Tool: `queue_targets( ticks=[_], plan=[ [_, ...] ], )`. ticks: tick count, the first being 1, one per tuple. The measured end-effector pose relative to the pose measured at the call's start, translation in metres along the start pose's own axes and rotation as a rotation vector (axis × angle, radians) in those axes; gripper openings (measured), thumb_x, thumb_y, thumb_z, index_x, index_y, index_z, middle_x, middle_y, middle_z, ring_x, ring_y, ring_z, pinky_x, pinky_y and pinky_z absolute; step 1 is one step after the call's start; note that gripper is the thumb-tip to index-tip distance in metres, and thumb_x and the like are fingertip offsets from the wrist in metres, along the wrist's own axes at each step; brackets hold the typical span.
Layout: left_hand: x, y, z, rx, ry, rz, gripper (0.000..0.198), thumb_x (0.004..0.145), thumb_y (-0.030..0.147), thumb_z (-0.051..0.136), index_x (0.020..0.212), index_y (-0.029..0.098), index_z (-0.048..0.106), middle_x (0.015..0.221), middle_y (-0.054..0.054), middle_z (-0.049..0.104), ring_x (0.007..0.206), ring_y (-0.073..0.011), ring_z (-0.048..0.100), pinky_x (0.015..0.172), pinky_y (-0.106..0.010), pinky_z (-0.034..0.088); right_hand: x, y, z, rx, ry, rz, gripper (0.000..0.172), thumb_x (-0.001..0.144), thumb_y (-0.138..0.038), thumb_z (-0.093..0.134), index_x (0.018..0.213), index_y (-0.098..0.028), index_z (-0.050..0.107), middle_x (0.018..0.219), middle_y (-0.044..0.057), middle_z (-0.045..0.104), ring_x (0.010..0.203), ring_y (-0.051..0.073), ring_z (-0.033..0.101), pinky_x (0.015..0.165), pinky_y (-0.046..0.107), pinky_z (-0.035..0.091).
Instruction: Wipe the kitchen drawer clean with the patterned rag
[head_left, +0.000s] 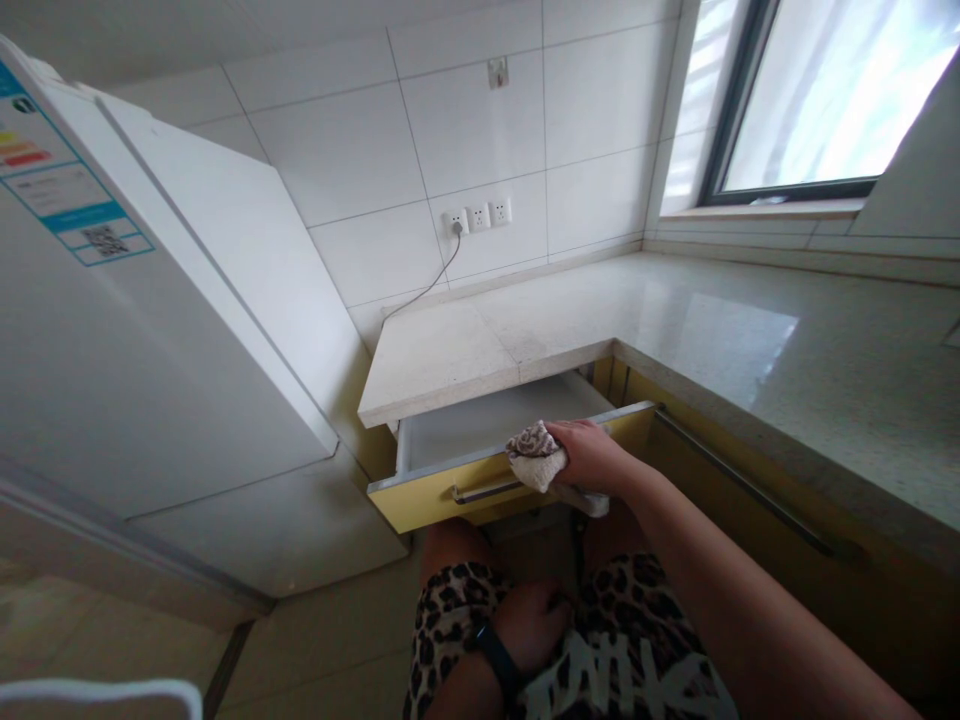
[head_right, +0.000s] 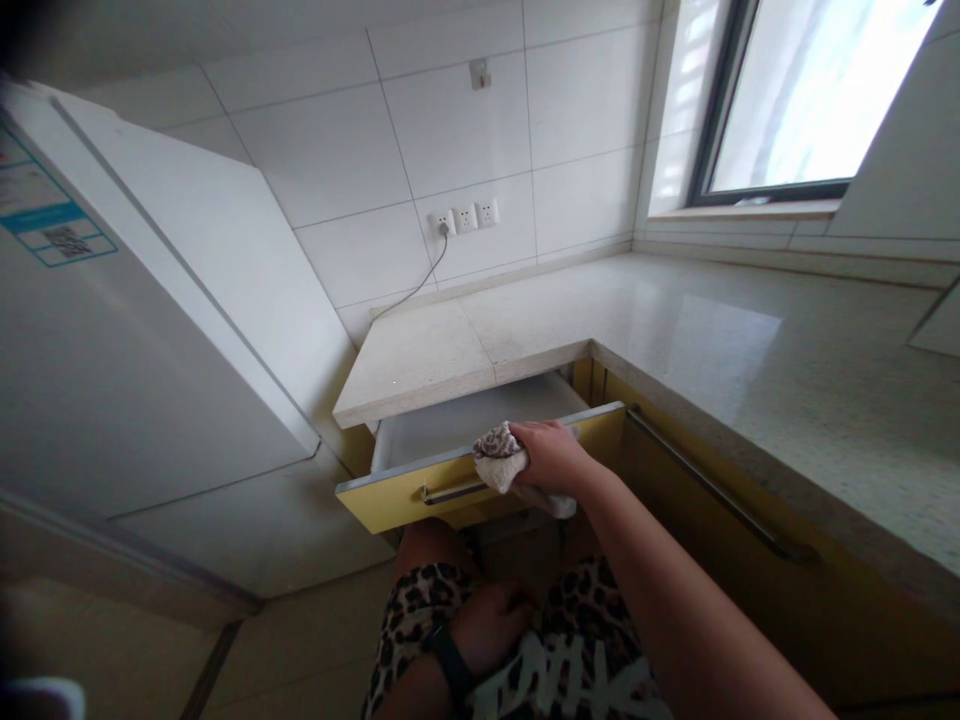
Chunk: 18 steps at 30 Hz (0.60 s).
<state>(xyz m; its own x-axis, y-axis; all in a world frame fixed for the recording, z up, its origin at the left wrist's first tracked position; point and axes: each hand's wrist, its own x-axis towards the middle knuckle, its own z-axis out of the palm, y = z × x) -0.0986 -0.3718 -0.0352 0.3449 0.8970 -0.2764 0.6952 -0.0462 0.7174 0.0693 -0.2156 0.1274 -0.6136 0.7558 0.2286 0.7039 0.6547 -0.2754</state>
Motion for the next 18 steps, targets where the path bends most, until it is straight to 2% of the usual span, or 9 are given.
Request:
queue_targets(
  ticks=[7, 13, 18],
  plan=[
    [0.000, 0.001, -0.002, -0.013, -0.021, 0.009, 0.035, 0.091, 0.033, 0.041, 0.113, 0.024, 0.067, 0.113, -0.003, 0.070, 0.105, -0.0201, 0.063, 0.089, -0.029, 0.045, -0.007, -0.003, -0.007, -0.009, -0.026, -0.007, 0.040, 0.071, -0.045, 0.069, 0.106, -0.026, 0.066, 0.103, 0.008, 0.073, 0.098, 0.028, 0.065, 0.088, 0.033, 0.039],
    [0.000, 0.002, -0.002, 0.017, -0.037, -0.014, 0.037, 0.091, 0.034, 0.040, 0.115, 0.024, 0.066, 0.115, -0.004, 0.070, 0.107, -0.0218, 0.062, 0.090, -0.031, 0.045, -0.010, -0.005, -0.010, 0.004, -0.050, -0.016, 0.042, 0.069, -0.042, 0.070, 0.108, -0.025, 0.065, 0.105, 0.008, 0.073, 0.100, 0.027, 0.065, 0.089, 0.032, 0.039],
    [-0.001, 0.001, -0.002, -0.011, -0.012, 0.006, 0.035, 0.091, 0.033, 0.042, 0.113, 0.024, 0.068, 0.112, -0.003, 0.071, 0.104, -0.0219, 0.064, 0.088, -0.031, 0.046, -0.011, -0.008, -0.015, -0.021, -0.120, 0.000, 0.039, 0.069, -0.042, 0.069, 0.104, -0.025, 0.066, 0.101, 0.007, 0.074, 0.098, 0.028, 0.067, 0.085, 0.031, 0.040]
  ],
)
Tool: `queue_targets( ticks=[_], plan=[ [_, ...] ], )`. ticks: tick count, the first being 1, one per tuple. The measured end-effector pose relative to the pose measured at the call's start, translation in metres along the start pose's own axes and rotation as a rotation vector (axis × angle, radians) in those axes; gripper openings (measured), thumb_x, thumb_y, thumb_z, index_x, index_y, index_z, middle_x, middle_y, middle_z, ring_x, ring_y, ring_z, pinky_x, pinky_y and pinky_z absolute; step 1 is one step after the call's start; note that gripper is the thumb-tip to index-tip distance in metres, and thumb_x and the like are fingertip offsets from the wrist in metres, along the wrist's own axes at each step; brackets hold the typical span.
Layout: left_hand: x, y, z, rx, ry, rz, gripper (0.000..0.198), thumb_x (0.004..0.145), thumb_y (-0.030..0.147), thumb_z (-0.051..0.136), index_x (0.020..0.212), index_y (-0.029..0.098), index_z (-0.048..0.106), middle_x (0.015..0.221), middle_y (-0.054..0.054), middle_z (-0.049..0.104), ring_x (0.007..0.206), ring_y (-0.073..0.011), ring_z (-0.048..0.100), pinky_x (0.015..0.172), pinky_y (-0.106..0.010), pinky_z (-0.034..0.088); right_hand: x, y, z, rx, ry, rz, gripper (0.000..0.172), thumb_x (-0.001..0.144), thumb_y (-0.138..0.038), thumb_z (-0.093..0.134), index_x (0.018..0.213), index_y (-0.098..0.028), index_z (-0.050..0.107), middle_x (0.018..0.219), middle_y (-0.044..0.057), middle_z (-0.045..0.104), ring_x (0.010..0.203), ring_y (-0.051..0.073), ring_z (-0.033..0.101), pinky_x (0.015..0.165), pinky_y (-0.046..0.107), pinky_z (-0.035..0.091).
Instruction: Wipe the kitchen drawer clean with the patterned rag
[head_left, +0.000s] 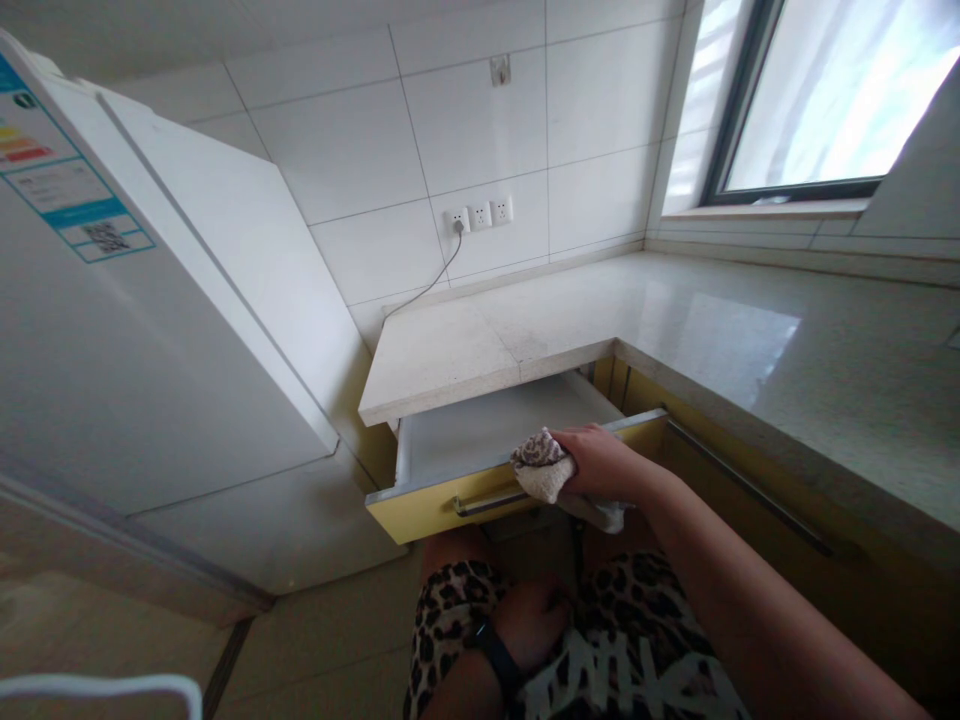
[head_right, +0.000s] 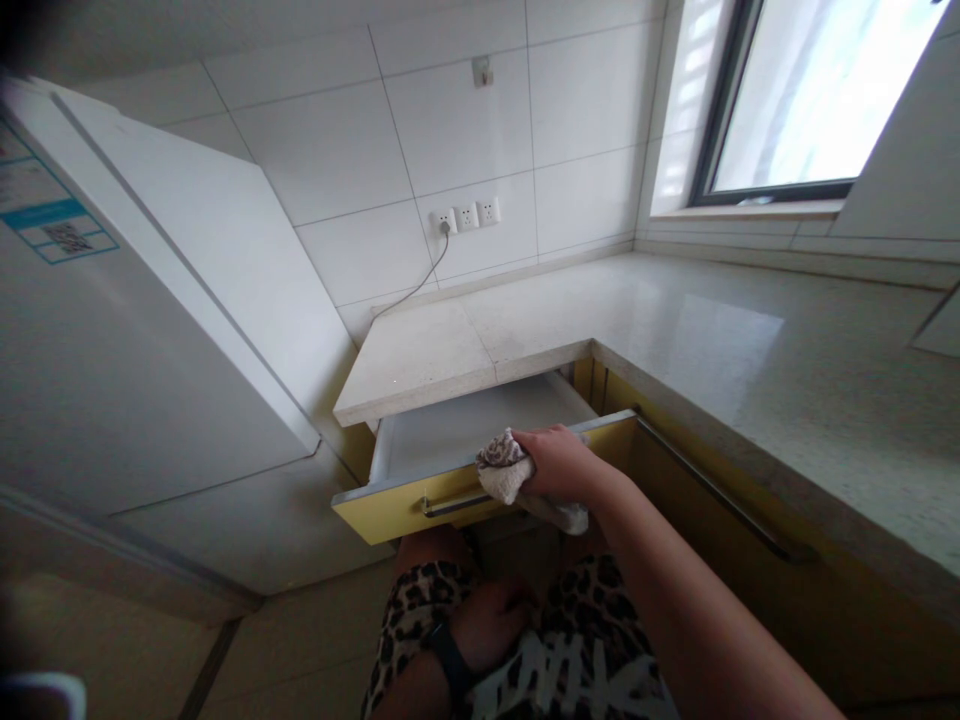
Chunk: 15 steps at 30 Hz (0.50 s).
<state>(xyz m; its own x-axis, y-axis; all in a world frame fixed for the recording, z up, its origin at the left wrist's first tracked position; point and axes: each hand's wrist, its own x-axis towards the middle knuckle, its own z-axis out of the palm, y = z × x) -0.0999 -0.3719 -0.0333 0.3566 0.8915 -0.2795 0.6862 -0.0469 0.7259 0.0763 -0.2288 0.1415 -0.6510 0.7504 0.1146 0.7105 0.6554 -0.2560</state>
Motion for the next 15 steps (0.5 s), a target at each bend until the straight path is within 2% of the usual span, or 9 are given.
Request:
queue_targets(
  ticks=[5, 10, 15],
  plan=[
    [-0.001, 0.001, -0.001, 0.004, 0.008, 0.022, 0.036, 0.091, 0.032, 0.040, 0.113, 0.023, 0.068, 0.111, -0.004, 0.071, 0.103, -0.0218, 0.064, 0.087, -0.031, 0.046, -0.003, -0.001, -0.003, -0.001, -0.017, 0.003, 0.039, 0.070, -0.045, 0.068, 0.104, -0.025, 0.065, 0.102, 0.007, 0.075, 0.097, 0.027, 0.068, 0.083, 0.029, 0.041],
    [-0.005, 0.009, -0.005, 0.006, -0.028, -0.027, 0.040, 0.092, 0.032, 0.038, 0.118, 0.022, 0.066, 0.116, -0.005, 0.069, 0.105, -0.0230, 0.061, 0.093, -0.033, 0.044, -0.008, -0.001, -0.003, 0.022, 0.009, -0.016, 0.035, 0.070, -0.042, 0.068, 0.100, -0.025, 0.065, 0.098, 0.006, 0.074, 0.094, 0.026, 0.068, 0.081, 0.029, 0.042],
    [-0.006, 0.014, -0.008, 0.019, -0.043, -0.036, 0.040, 0.093, 0.032, 0.037, 0.118, 0.022, 0.066, 0.118, -0.006, 0.069, 0.107, -0.0228, 0.060, 0.094, -0.033, 0.044, -0.016, 0.005, 0.006, 0.117, 0.104, -0.070, 0.037, 0.070, -0.037, 0.070, 0.104, -0.023, 0.066, 0.102, 0.007, 0.073, 0.098, 0.026, 0.066, 0.091, 0.033, 0.041]
  ],
)
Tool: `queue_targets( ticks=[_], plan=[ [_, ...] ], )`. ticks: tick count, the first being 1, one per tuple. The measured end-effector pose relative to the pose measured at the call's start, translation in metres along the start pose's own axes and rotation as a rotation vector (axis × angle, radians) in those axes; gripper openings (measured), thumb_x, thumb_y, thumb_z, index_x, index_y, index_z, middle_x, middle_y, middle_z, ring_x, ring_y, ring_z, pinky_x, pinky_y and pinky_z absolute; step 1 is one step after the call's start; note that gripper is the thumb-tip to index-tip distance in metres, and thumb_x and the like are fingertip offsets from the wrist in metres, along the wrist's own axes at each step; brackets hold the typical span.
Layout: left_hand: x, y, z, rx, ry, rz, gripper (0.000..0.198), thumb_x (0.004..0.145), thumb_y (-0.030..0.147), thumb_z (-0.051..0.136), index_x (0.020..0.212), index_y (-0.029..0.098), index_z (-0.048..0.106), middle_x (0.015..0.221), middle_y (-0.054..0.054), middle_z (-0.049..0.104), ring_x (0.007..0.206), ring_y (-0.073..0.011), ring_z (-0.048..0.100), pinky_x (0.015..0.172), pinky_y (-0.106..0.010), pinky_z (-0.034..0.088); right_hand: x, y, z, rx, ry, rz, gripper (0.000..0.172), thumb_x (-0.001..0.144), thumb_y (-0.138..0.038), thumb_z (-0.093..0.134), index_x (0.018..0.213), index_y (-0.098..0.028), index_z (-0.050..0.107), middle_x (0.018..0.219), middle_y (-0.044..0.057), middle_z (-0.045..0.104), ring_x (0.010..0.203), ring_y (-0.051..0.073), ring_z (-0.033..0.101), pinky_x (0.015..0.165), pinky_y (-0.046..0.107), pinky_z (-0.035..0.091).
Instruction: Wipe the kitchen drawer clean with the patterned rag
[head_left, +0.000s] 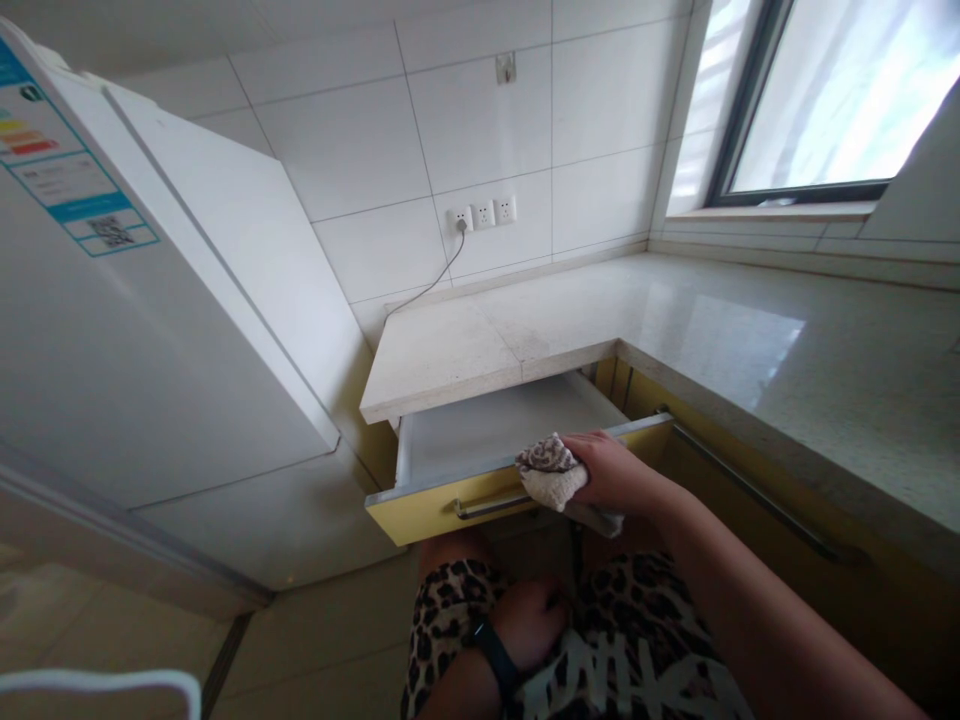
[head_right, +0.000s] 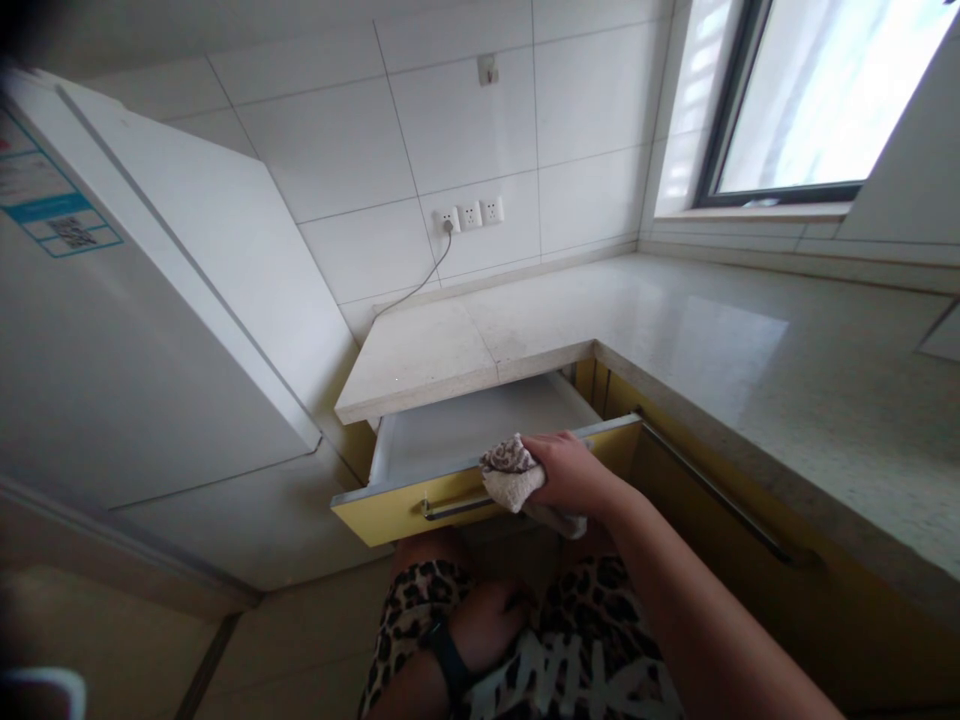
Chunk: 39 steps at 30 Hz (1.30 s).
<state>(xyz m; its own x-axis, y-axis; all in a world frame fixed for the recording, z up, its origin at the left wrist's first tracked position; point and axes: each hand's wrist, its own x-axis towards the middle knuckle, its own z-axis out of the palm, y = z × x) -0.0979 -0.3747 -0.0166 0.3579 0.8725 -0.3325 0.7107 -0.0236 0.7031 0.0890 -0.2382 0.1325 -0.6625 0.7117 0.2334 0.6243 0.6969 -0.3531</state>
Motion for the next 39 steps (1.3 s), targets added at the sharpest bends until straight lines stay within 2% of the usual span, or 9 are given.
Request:
queue_targets(
  ticks=[4, 11, 17, 20, 25, 29, 34, 37, 39],
  plan=[
    [0.001, -0.004, 0.002, -0.011, 0.027, 0.022, 0.038, 0.093, 0.033, 0.038, 0.116, 0.022, 0.067, 0.114, -0.005, 0.070, 0.105, -0.0209, 0.063, 0.089, -0.030, 0.045, -0.010, 0.012, 0.009, 0.098, 0.109, -0.016, 0.043, 0.067, -0.030, 0.071, 0.110, -0.022, 0.067, 0.110, 0.008, 0.072, 0.104, 0.027, 0.065, 0.097, 0.036, 0.042],
    [0.004, -0.012, 0.006, -0.047, 0.065, 0.037, 0.036, 0.092, 0.033, 0.041, 0.114, 0.024, 0.068, 0.114, -0.004, 0.071, 0.108, -0.0207, 0.064, 0.091, -0.030, 0.045, -0.027, 0.050, 0.004, 0.184, 0.259, 0.185, 0.060, 0.067, -0.027, 0.067, 0.126, -0.018, 0.063, 0.115, 0.010, 0.072, 0.103, 0.029, 0.068, 0.089, 0.035, 0.051],
    [0.005, -0.014, 0.007, -0.048, 0.088, 0.038, 0.033, 0.091, 0.033, 0.044, 0.110, 0.026, 0.070, 0.108, -0.002, 0.073, 0.102, -0.0199, 0.066, 0.085, -0.028, 0.047, -0.053, 0.095, -0.013, -0.141, 0.361, 0.346, 0.063, 0.072, -0.036, 0.068, 0.131, -0.016, 0.059, 0.119, 0.016, 0.070, 0.104, 0.033, 0.067, 0.082, 0.038, 0.053],
    [0.005, -0.014, 0.007, -0.050, 0.091, 0.045, 0.032, 0.091, 0.033, 0.044, 0.109, 0.026, 0.069, 0.108, -0.001, 0.073, 0.102, -0.0191, 0.066, 0.085, -0.028, 0.047, -0.070, 0.106, -0.027, -0.359, 0.427, 0.397, 0.058, 0.075, -0.037, 0.066, 0.127, -0.013, 0.059, 0.121, 0.021, 0.067, 0.105, 0.037, 0.065, 0.083, 0.042, 0.051],
    [0.006, -0.014, 0.008, -0.031, 0.072, 0.035, 0.033, 0.092, 0.035, 0.043, 0.110, 0.026, 0.069, 0.109, -0.002, 0.073, 0.102, -0.0199, 0.066, 0.085, -0.029, 0.047, -0.082, 0.094, -0.037, -0.657, 0.568, 0.432, 0.035, 0.079, -0.036, 0.057, 0.110, -0.019, 0.057, 0.109, 0.020, 0.066, 0.106, 0.038, 0.060, 0.088, 0.047, 0.044],
    [0.006, -0.013, 0.009, -0.028, 0.081, 0.034, 0.033, 0.091, 0.033, 0.044, 0.110, 0.025, 0.069, 0.109, -0.003, 0.073, 0.103, -0.0205, 0.066, 0.087, -0.029, 0.047, -0.072, 0.080, -0.018, -0.749, 0.483, 0.432, 0.030, 0.080, -0.033, 0.058, 0.105, -0.018, 0.056, 0.105, 0.015, 0.066, 0.105, 0.034, 0.058, 0.089, 0.046, 0.040],
    [0.005, -0.013, 0.008, -0.015, 0.075, 0.034, 0.034, 0.091, 0.032, 0.044, 0.112, 0.024, 0.069, 0.111, -0.004, 0.073, 0.104, -0.0214, 0.065, 0.088, -0.030, 0.048, -0.058, 0.080, 0.004, -0.593, 0.412, 0.364, 0.045, 0.076, -0.039, 0.062, 0.113, -0.015, 0.055, 0.120, 0.021, 0.061, 0.112, 0.036, 0.057, 0.093, 0.045, 0.042],
    [0.004, -0.010, 0.006, -0.003, 0.046, 0.017, 0.036, 0.091, 0.031, 0.042, 0.115, 0.023, 0.069, 0.113, -0.005, 0.072, 0.105, -0.0221, 0.065, 0.090, -0.031, 0.047, -0.052, 0.079, 0.005, -0.493, 0.382, 0.293, 0.058, 0.075, -0.040, 0.064, 0.126, -0.015, 0.052, 0.134, 0.023, 0.054, 0.123, 0.039, 0.052, 0.100, 0.048, 0.041],
    [0.003, -0.007, 0.004, 0.003, 0.026, 0.013, 0.038, 0.092, 0.031, 0.041, 0.116, 0.023, 0.068, 0.114, -0.005, 0.071, 0.107, -0.0223, 0.063, 0.091, -0.031, 0.046, -0.045, 0.074, 0.003, -0.441, 0.348, 0.263, 0.061, 0.075, -0.041, 0.065, 0.129, -0.015, 0.051, 0.137, 0.022, 0.054, 0.124, 0.039, 0.052, 0.101, 0.048, 0.040]
  ],
)
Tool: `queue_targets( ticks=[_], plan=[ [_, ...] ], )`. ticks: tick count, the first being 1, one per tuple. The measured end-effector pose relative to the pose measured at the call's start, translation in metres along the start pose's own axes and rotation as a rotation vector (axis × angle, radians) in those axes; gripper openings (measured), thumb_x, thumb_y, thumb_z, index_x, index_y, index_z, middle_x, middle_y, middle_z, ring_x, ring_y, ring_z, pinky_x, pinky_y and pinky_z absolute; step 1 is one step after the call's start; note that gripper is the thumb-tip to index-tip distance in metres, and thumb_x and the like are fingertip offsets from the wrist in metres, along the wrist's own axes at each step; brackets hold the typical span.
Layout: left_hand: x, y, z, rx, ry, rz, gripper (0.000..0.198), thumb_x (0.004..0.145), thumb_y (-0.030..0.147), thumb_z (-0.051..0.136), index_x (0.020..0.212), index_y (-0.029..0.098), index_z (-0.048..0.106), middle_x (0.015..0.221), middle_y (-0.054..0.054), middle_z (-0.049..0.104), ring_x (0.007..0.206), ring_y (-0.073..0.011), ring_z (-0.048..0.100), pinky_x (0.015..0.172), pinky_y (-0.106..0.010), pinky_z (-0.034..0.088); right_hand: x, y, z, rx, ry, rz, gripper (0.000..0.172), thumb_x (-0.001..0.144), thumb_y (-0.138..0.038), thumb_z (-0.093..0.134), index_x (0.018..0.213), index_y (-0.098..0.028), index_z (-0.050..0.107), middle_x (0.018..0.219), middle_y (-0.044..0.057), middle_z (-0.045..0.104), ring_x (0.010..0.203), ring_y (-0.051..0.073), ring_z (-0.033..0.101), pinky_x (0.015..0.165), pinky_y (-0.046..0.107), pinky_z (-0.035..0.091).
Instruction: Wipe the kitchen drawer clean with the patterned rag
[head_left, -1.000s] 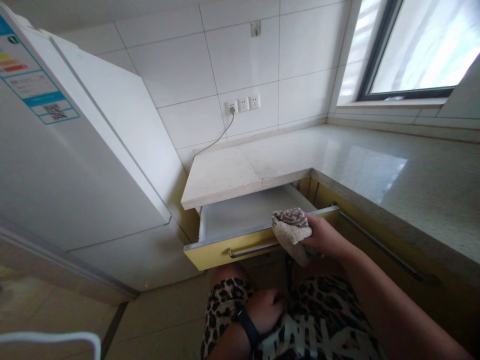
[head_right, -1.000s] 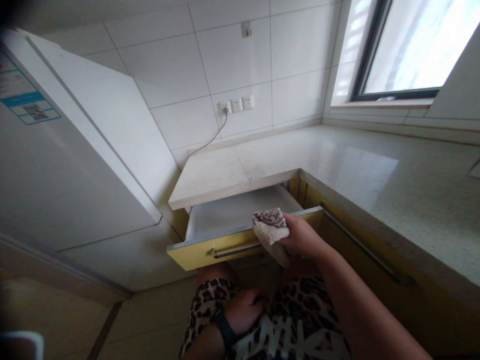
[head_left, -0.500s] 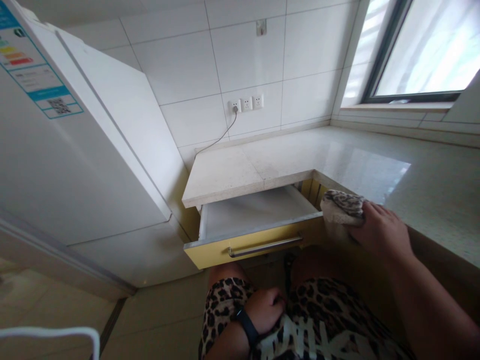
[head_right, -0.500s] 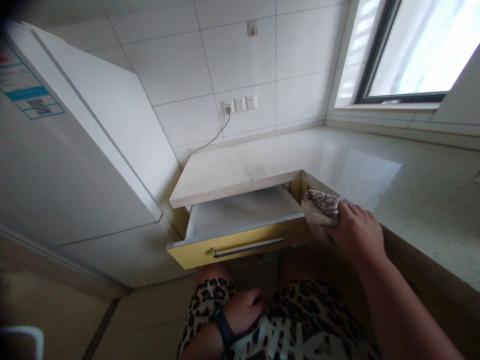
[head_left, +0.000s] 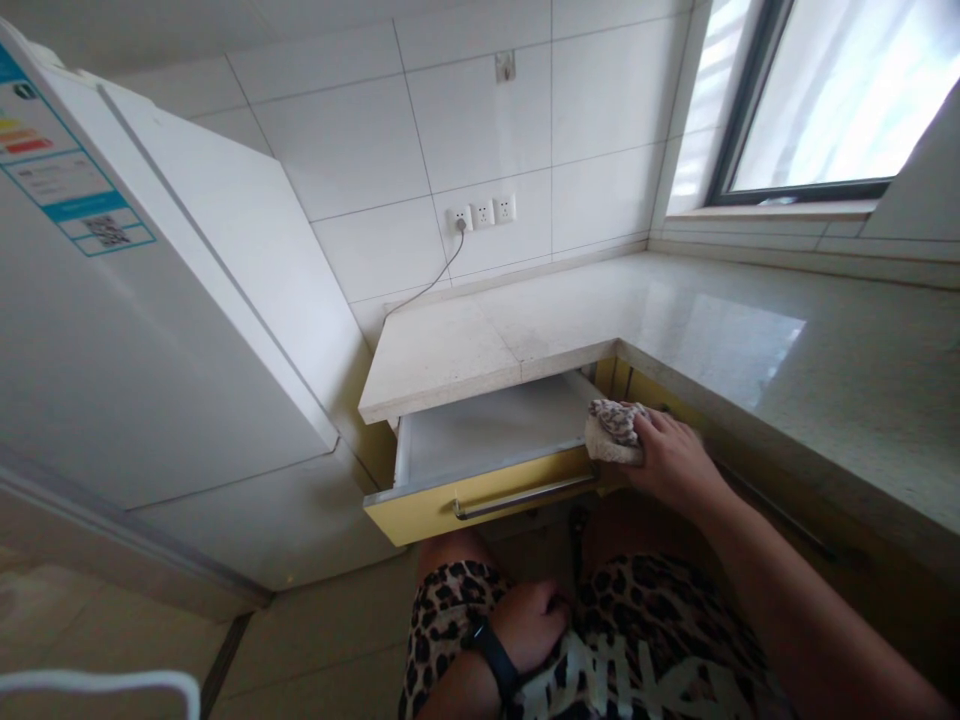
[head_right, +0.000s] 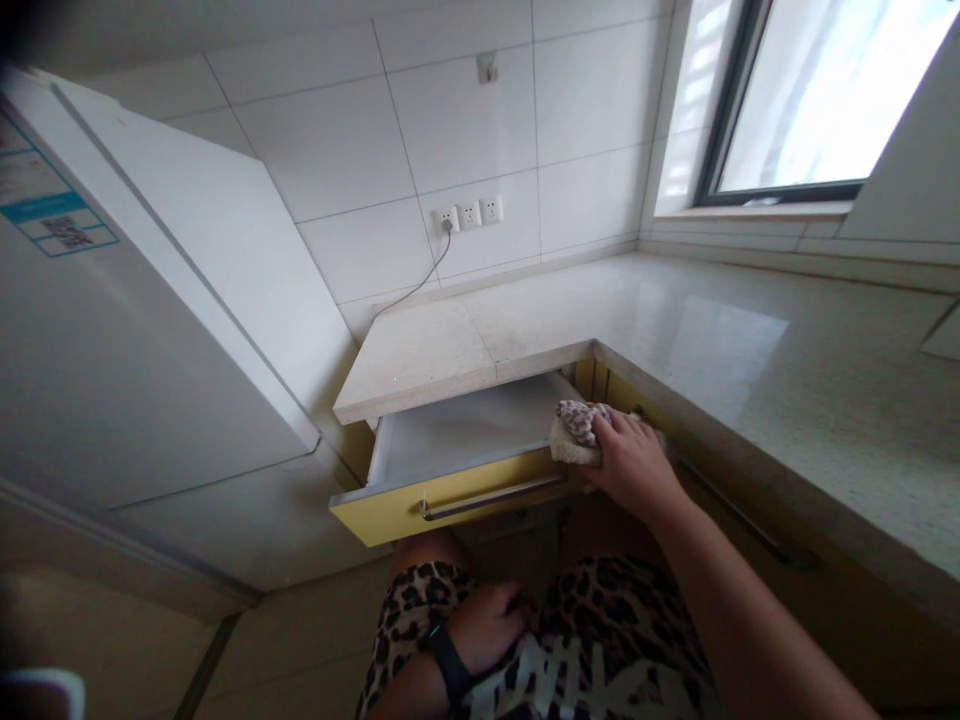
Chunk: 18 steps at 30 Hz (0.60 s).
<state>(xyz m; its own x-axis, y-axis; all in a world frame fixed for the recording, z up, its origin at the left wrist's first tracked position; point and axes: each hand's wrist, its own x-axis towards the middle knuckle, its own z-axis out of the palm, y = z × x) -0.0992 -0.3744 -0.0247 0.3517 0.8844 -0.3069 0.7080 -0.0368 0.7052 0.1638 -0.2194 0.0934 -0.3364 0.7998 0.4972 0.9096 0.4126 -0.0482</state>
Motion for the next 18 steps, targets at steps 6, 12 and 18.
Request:
queue_targets(
  ticks=[6, 12, 18],
  plan=[
    [0.000, 0.004, -0.001, -0.002, -0.033, -0.016, 0.039, 0.093, 0.032, 0.039, 0.119, 0.022, 0.066, 0.117, -0.006, 0.069, 0.107, -0.0234, 0.060, 0.092, -0.032, 0.044, 0.024, -0.043, -0.013, 0.075, -0.167, -0.087, 0.058, 0.074, -0.043, 0.066, 0.125, -0.016, 0.055, 0.124, 0.019, 0.065, 0.114, 0.036, 0.060, 0.099, 0.044, 0.041],
    [0.004, -0.004, 0.005, -0.029, 0.008, 0.007, 0.036, 0.093, 0.035, 0.040, 0.113, 0.022, 0.067, 0.112, -0.005, 0.070, 0.103, -0.0220, 0.062, 0.089, -0.032, 0.045, 0.050, -0.114, -0.024, 0.127, -0.291, -0.175, 0.052, 0.074, -0.043, 0.065, 0.118, -0.019, 0.056, 0.110, 0.015, 0.070, 0.100, 0.033, 0.066, 0.086, 0.038, 0.044],
    [0.008, -0.003, 0.008, -0.073, 0.008, -0.006, 0.031, 0.089, 0.031, 0.045, 0.109, 0.022, 0.067, 0.105, -0.003, 0.072, 0.098, -0.0203, 0.063, 0.083, -0.031, 0.045, 0.064, -0.189, -0.022, 0.177, -0.341, -0.321, 0.056, 0.073, -0.049, 0.066, 0.118, -0.020, 0.054, 0.101, 0.013, 0.072, 0.092, 0.033, 0.068, 0.079, 0.038, 0.046]
  ],
)
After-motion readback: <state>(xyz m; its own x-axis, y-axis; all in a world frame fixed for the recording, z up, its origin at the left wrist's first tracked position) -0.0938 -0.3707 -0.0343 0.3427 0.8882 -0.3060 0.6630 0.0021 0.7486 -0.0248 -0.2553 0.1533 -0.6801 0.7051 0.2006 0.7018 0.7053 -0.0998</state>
